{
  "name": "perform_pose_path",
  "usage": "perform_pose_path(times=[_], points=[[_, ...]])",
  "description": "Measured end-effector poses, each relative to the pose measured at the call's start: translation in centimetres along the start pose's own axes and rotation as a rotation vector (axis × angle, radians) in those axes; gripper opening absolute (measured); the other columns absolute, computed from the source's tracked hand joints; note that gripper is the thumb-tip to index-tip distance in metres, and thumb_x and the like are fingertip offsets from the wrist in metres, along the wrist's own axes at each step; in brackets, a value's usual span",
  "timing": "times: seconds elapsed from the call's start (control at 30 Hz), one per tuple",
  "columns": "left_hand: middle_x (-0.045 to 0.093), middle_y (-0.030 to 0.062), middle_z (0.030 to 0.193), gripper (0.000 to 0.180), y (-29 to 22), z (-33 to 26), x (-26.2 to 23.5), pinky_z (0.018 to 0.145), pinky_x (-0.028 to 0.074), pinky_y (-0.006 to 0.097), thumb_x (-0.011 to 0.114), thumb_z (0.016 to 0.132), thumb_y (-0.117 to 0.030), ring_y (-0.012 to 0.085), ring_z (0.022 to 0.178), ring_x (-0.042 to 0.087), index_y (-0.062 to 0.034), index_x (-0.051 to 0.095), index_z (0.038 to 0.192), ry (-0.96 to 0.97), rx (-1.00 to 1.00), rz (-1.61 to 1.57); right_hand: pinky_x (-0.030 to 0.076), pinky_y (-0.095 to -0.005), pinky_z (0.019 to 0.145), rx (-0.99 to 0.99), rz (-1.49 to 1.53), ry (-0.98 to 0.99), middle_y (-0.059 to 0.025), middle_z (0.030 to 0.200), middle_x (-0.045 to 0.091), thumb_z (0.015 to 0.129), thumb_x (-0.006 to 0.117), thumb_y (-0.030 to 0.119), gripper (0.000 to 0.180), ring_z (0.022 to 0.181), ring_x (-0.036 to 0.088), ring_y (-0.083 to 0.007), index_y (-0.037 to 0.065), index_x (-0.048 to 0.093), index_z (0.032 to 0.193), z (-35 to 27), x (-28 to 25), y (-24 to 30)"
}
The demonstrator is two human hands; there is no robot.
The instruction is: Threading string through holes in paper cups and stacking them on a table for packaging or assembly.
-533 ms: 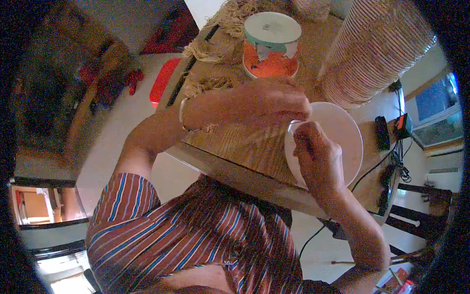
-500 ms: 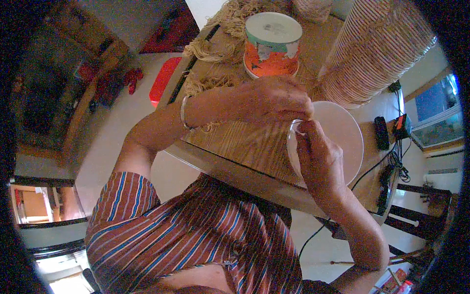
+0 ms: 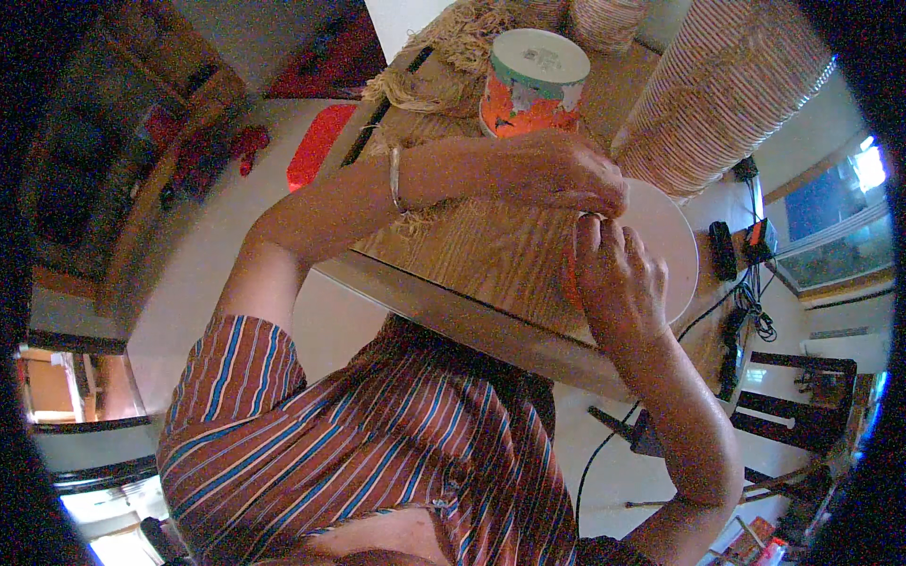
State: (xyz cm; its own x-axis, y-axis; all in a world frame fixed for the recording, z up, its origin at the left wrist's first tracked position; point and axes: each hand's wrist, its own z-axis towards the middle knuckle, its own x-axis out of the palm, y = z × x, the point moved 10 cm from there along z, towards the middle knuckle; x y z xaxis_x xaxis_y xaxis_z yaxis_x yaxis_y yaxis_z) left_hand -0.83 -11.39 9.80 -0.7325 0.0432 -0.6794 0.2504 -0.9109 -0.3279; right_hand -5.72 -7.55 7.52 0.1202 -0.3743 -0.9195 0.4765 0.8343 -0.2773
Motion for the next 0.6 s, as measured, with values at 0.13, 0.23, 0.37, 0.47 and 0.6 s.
perform_pose_path(times=[0.13, 0.23, 0.37, 0.47, 0.6], points=[[0.063, 0.0117, 0.079, 0.017, 0.7, -0.2, 0.1, 0.064, 0.048, 0.04, 0.052, 0.092, -0.023, 0.0312, 0.072, 0.062, -0.0079, 0.059, 0.092, 0.004, -0.119, 0.046, 0.051, -0.0435, 0.059, 0.142, 0.184, 0.058, -0.0129, 0.08, 0.062, 0.083, 0.057, 0.016, 0.025, 0.074, 0.064, -0.0307, 0.007, 0.05, 0.105, 0.2, 2.1, -2.9], [0.063, 0.0119, 0.08, 0.016, 1.4, -1.2, 0.2, 0.066, 0.049, 0.039, 0.053, 0.092, -0.023, 0.0311, 0.075, 0.063, -0.0075, 0.058, 0.094, -0.043, -0.229, 0.064, 0.048, -0.0476, 0.059, 0.263, 0.333, 0.071, -0.0182, 0.067, 0.062, 0.085, 0.056, 0.017, 0.012, 0.065, 0.063, -0.0375, 0.007, 0.057, 0.092, 0.9, 2.5, -4.9], [0.063, 0.0121, 0.086, 0.017, 1.6, -2.4, 0.2, 0.072, 0.05, 0.038, 0.054, 0.092, -0.021, 0.0307, 0.081, 0.063, -0.006, 0.055, 0.1, -0.087, -0.324, -0.017, 0.044, -0.0359, 0.048, 0.461, 0.86, 0.298, -0.0098, 0.06, 0.06, 0.081, 0.06, 0.021, 0.023, 0.052, 0.057, -0.0237, 0.004, 0.06, 0.065, 1.0, 5.6, -6.8], [0.062, 0.0118, 0.093, 0.016, 0.4, -2.8, -0.3, 0.074, 0.05, 0.038, 0.056, 0.09, -0.017, 0.0301, 0.087, 0.063, -0.0058, 0.054, 0.1, -0.156, -0.299, -0.076, 0.034, -0.025, 0.04, 0.772, 1.144, 0.617, 0.0037, 0.053, 0.047, 0.084, 0.059, 0.023, 0.02, 0.044, 0.042, -0.008, 0.008, 0.061, 0.07, -0.6, 8.0, -7.5], [0.057, 0.008, 0.102, 0.021, 0.1, -3.0, 1.3, 0.08, 0.049, 0.038, 0.055, 0.091, -0.014, 0.0281, 0.096, 0.06, -0.0104, 0.05, 0.11, -0.074, -0.288, 0.017, 0.027, -0.0241, 0.035, 0.708, 1.866, 0.724, 0.0044, 0.053, 0.043, 0.089, 0.055, 0.025, 0.021, 0.039, 0.035, -0.0065, 0.008, 0.058, 0.077, -1.6, 9.8, -4.8]])
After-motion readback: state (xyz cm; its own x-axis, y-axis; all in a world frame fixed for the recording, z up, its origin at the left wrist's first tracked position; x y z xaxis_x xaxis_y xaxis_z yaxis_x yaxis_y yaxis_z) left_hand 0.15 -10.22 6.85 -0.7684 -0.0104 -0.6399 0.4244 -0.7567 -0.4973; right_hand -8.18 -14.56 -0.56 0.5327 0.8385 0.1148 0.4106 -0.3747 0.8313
